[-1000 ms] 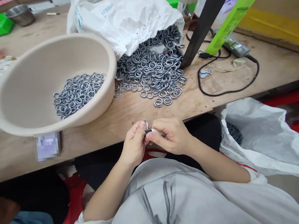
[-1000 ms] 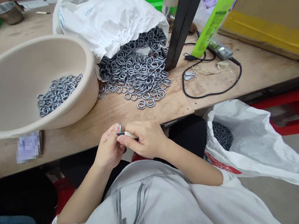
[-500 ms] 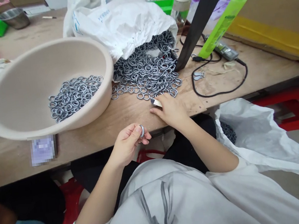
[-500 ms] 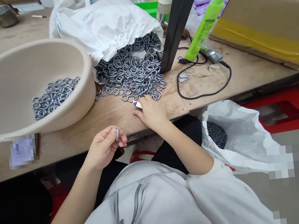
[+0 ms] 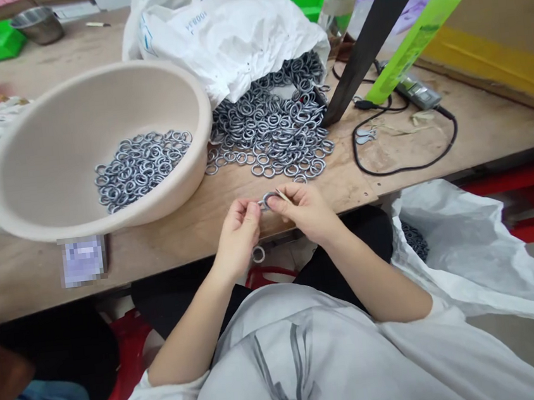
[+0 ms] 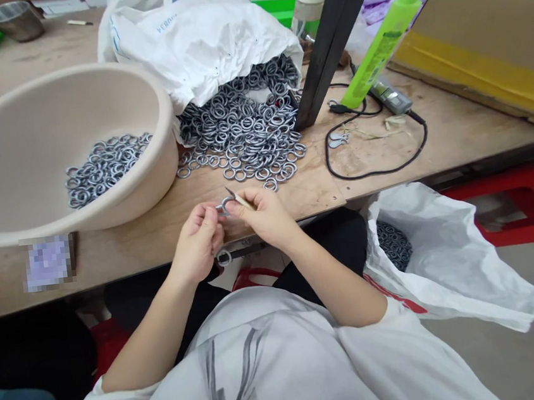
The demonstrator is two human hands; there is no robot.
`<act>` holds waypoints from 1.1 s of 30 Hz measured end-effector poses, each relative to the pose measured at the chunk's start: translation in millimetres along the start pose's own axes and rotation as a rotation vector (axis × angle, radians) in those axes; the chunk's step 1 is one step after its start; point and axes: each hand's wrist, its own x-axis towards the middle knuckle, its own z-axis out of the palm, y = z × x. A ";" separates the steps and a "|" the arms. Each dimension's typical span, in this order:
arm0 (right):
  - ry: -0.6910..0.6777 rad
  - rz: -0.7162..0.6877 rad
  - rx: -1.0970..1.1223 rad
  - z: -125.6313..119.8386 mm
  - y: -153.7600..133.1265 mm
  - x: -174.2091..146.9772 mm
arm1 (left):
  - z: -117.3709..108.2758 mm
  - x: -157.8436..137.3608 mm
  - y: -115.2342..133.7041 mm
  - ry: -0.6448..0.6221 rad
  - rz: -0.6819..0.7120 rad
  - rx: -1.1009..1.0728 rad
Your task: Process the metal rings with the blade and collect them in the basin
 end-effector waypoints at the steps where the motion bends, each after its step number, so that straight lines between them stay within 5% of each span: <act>1: -0.027 0.034 0.112 5.8 -0.5 -2.5 | 2.3 1.6 -1.9 -0.004 0.017 0.011; 11: 0.057 0.046 0.331 16.7 -0.6 4.1 | -8.0 0.2 4.9 0.083 0.302 0.370; 15: 0.008 0.099 0.389 17.4 -1.6 0.0 | -11.3 -0.5 0.2 0.147 0.419 0.311; 23: -0.104 0.119 0.335 17.7 1.8 -5.4 | -13.1 4.2 -4.3 -0.042 0.233 -0.028; 28: 0.152 -0.146 -0.017 17.7 4.7 -11.7 | -9.7 2.0 -1.5 0.006 0.167 -0.141; 33: 0.088 -0.294 -0.152 20.5 2.3 -19.6 | -1.9 -1.8 -1.9 0.034 0.107 -0.216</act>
